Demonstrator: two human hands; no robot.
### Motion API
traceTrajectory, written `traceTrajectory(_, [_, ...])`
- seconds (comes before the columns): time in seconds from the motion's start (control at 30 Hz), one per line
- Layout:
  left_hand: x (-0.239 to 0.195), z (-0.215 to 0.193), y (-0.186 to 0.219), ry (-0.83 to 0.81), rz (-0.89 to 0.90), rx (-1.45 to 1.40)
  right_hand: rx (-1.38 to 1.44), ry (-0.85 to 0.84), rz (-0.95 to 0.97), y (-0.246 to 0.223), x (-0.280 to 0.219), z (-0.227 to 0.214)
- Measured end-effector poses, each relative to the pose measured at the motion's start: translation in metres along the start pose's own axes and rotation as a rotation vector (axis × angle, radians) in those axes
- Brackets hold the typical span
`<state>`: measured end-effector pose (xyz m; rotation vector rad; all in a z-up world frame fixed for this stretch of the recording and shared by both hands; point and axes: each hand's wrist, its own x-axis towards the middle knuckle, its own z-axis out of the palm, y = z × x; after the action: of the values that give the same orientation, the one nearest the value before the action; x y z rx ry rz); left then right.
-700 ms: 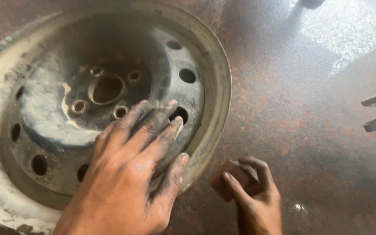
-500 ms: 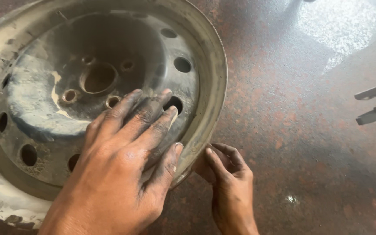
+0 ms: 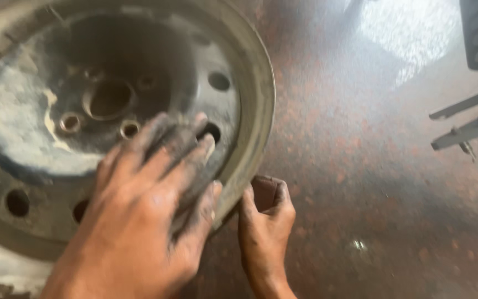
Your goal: The person scrubs the inner surface of a metal wheel rim using a small abrasive pad held in the right hand while stabilizing the rim with the left hand. The person rotates the rim to access different sections and continues scrubbing the same area repeatedly.
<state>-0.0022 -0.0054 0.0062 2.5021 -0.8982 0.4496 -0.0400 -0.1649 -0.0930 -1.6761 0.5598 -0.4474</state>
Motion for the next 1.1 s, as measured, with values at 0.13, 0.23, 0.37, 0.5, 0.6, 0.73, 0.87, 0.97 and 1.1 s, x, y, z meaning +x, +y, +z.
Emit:
traceTrajectory(0.13, [-0.01, 0.0, 0.004, -0.104, -0.124, -0.121, 0.196, -0.058, 0.109, 0.012, 0.038, -0.005])
traceTrajectory(0.23, [-0.001, -0.003, 0.002, -0.042, -0.054, -0.056, 0.133, -0.069, 0.05, 0.002, 0.029, -0.004])
traceTrajectory(0.37, [0.001, -0.002, -0.001, -0.054, -0.053, -0.072, 0.243, -0.092, 0.039, 0.009, 0.053, 0.003])
traceTrajectory(0.5, [-0.002, -0.007, 0.006, -0.098, -0.113, -0.14, 0.227, -0.029, 0.125, 0.007, 0.041, -0.004])
traceTrajectory(0.6, [0.008, -0.006, 0.005, -0.019, -0.002, -0.022, 0.045, -0.094, -0.141, -0.001, 0.013, -0.004])
traceTrajectory(0.73, [-0.008, -0.003, 0.007, -0.101, -0.102, -0.118, 0.245, -0.169, 0.031, 0.013, 0.055, -0.005])
traceTrajectory(0.87, [0.01, -0.005, 0.004, -0.015, -0.017, -0.04, 0.117, -0.101, -0.036, 0.007, 0.027, -0.005])
traceTrajectory(0.97, [0.0, -0.001, 0.001, -0.072, -0.06, -0.062, 0.198, -0.139, 0.032, 0.022, 0.065, 0.002])
traceTrajectory(1.1, [0.003, -0.005, 0.006, -0.095, -0.117, -0.129, 0.166, -0.087, 0.011, 0.012, 0.035, -0.006])
